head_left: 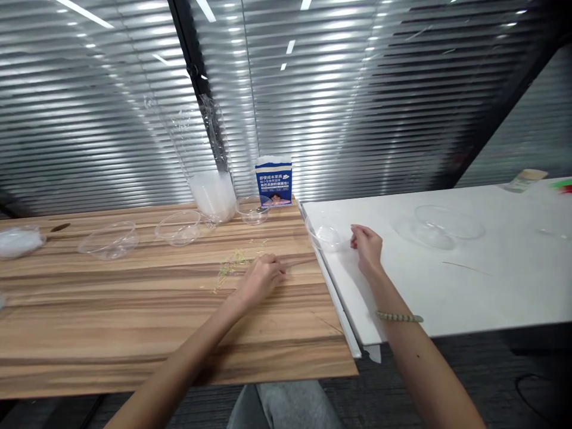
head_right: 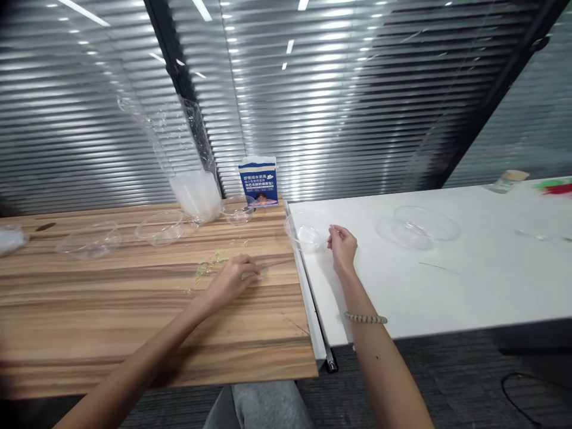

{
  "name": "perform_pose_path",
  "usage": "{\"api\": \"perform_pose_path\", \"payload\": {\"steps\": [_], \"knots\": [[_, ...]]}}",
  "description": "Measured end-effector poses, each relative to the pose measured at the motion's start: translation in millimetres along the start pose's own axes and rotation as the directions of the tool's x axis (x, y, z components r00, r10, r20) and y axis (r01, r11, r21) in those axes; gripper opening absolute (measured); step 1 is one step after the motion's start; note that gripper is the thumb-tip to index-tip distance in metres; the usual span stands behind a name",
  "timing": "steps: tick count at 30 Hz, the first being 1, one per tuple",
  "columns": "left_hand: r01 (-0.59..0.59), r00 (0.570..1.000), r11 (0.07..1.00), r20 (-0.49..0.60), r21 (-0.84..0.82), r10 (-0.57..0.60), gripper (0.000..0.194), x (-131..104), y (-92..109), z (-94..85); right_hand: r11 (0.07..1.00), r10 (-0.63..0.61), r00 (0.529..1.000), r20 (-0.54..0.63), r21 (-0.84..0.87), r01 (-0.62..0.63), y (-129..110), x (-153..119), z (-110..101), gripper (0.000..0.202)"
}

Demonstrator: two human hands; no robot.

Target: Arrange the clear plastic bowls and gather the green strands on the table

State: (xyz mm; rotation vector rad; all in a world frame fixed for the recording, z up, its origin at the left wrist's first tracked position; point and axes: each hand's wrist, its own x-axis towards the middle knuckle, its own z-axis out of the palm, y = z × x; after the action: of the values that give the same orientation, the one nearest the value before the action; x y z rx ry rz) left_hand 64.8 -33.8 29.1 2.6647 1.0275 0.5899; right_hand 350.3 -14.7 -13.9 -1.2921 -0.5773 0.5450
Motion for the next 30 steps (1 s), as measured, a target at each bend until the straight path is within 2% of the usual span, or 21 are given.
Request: {"api": "perform_pose_path", "payload": {"steps": [5,10,15,18,20,22,24,26,28,30], "knots": [[0.053,0.998,0.996,0.032,0.065,-0.055,0.011,-7.6,3.5,10.8,1.0,-0.011,1.0,-0.003,-0.011,0.011,3.3,2.0,-0.2,0.024],[0.078,0.997,0.997,0.026,0.029,-0.079,0.006,-8.6,-1.9,13.6,0.998,-0.054,0.999,-0.003,-0.029,0.054,4.3,0.7,0.5,0.025],[0.038,0.999,0.998,-0.04,0.041,-0.037,0.006,-10.8,-2.1,23.7,0.955,-0.271,0.962,-0.001,-0.125,0.269,-3.2,-14.7,2.2,0.028],[-0.022,0.983,0.999,-0.182,0.033,0.027,0.01,-10.7,-4.5,25.7,0.916,-0.372,0.927,0.034,-0.144,0.373,-9.2,-29.2,5.3,0.03],[-0.081,0.938,0.996,-0.336,0.027,0.085,0.015,-10.4,-6.8,22.1,0.902,-0.404,0.911,0.082,-0.131,0.411,-12.9,-39.2,10.5,0.03],[-0.134,0.858,0.99,-0.494,0.051,0.141,0.018,-10.5,-8.8,15.4,0.884,-0.433,0.887,0.161,-0.114,0.453,-17.0,-49.1,19.8,0.029],[-0.165,0.774,0.982,-0.606,0.088,0.184,0.017,-11.1,-9.7,8.0,0.86,-0.462,0.843,0.276,-0.094,0.502,-22.3,-59.2,33.4,0.028],[-0.185,0.715,0.977,-0.668,0.107,0.208,0.014,-11.7,-10.0,1.8,0.832,-0.475,0.78,0.409,-0.081,0.549,-27.9,-69.3,50.2,0.026],[-0.214,0.688,0.97,-0.688,0.112,0.231,0.01,-12.1,-10.6,-2.8,0.806,-0.469,0.717,0.516,-0.083,0.586,-31.8,-77.7,67.1,0.025],[-0.244,0.688,0.963,-0.679,0.117,0.257,0.006,-12.5,-12.4,-6.9,0.802,-0.454,0.696,0.557,-0.084,0.591,-32.0,-82.0,80.0,0.025]]}}
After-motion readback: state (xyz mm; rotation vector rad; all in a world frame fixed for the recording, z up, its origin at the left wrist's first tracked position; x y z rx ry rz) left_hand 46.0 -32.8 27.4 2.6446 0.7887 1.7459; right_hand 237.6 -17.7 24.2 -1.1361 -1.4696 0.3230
